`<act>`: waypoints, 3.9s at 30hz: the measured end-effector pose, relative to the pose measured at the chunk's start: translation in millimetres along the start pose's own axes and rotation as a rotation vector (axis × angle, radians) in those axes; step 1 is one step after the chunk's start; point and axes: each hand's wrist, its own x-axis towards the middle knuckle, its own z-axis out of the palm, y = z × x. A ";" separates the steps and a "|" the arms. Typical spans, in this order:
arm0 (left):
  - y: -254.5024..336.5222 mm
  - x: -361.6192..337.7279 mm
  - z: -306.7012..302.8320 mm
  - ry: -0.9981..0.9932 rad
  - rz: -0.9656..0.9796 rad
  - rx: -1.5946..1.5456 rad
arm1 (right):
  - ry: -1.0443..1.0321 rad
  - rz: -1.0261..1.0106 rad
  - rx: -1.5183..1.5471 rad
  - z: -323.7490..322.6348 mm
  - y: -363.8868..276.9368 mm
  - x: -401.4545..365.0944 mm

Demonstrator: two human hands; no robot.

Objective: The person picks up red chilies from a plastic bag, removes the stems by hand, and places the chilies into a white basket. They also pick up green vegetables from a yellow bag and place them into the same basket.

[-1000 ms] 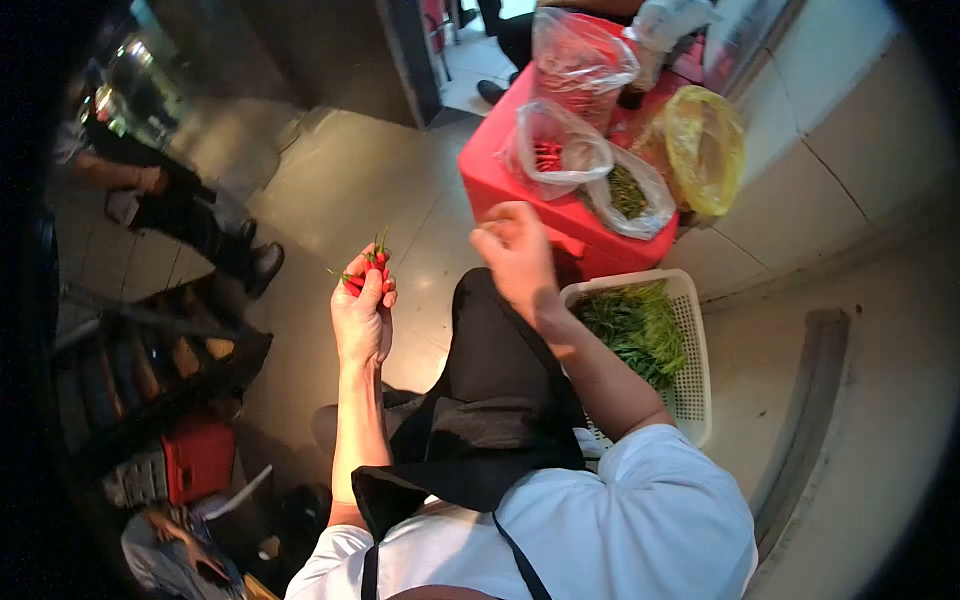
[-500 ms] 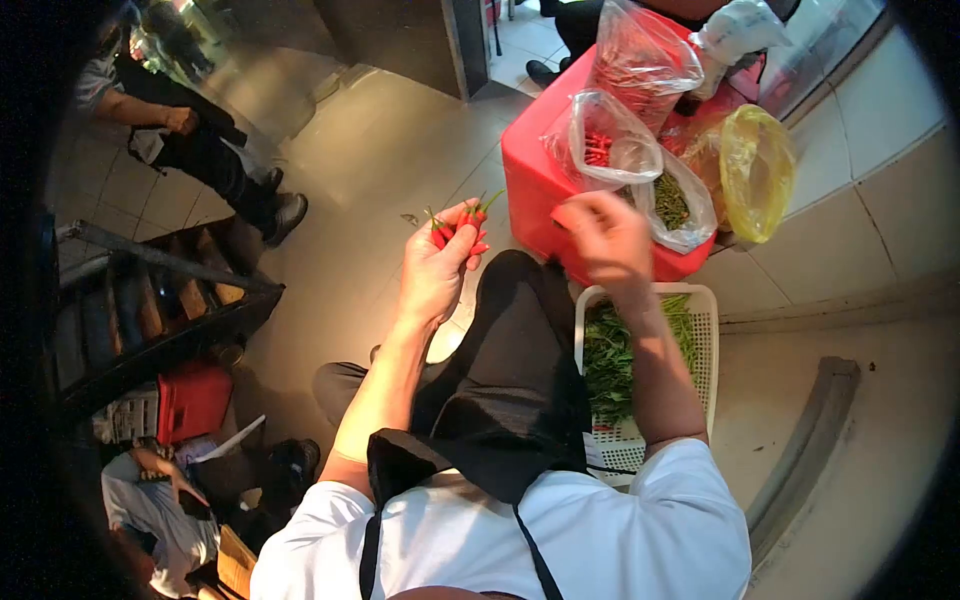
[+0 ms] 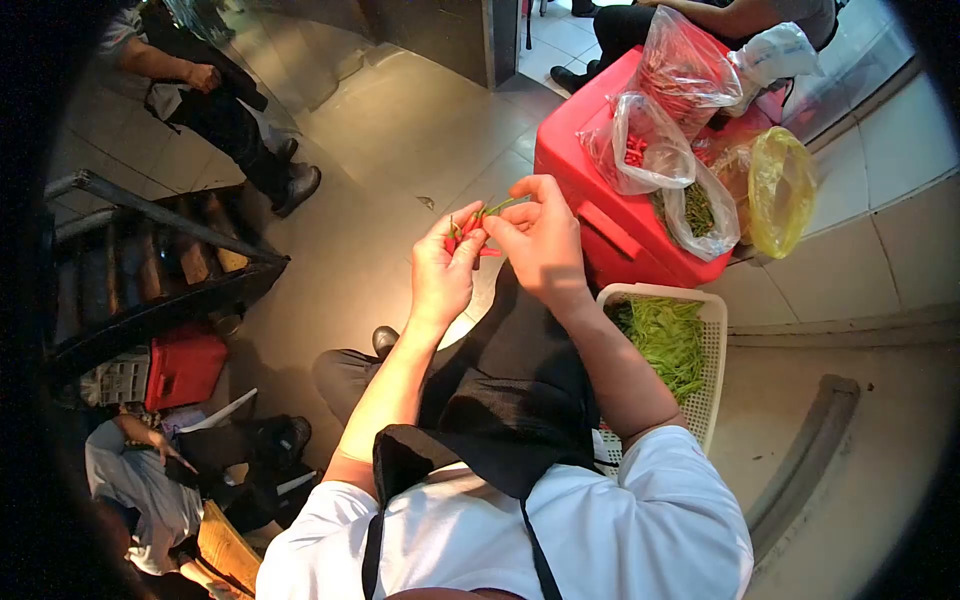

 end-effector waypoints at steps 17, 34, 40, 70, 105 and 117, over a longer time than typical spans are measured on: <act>20.1 2.7 -14.6 -0.239 -0.076 -0.147 | -0.088 -0.005 0.173 -12.3 -4.6 2.1; 11.9 6.9 -4.4 -0.247 -0.284 -0.389 | 0.754 -0.249 -0.627 -203.6 26.4 25.2; 8.1 7.1 1.0 -0.364 -0.282 -0.566 | 0.353 -0.123 -0.286 -158.2 9.7 4.8; 23.2 0.6 -12.5 -0.392 -0.280 -0.564 | -0.052 -0.169 0.279 -30.8 -31.4 -3.5; -17.9 6.7 17.1 -0.348 -0.565 -1.011 | 0.540 -0.280 -0.942 -227.3 45.0 14.6; -21.5 -8.0 42.3 -0.175 -0.295 -0.466 | 0.020 0.090 0.107 -41.4 17.2 -43.7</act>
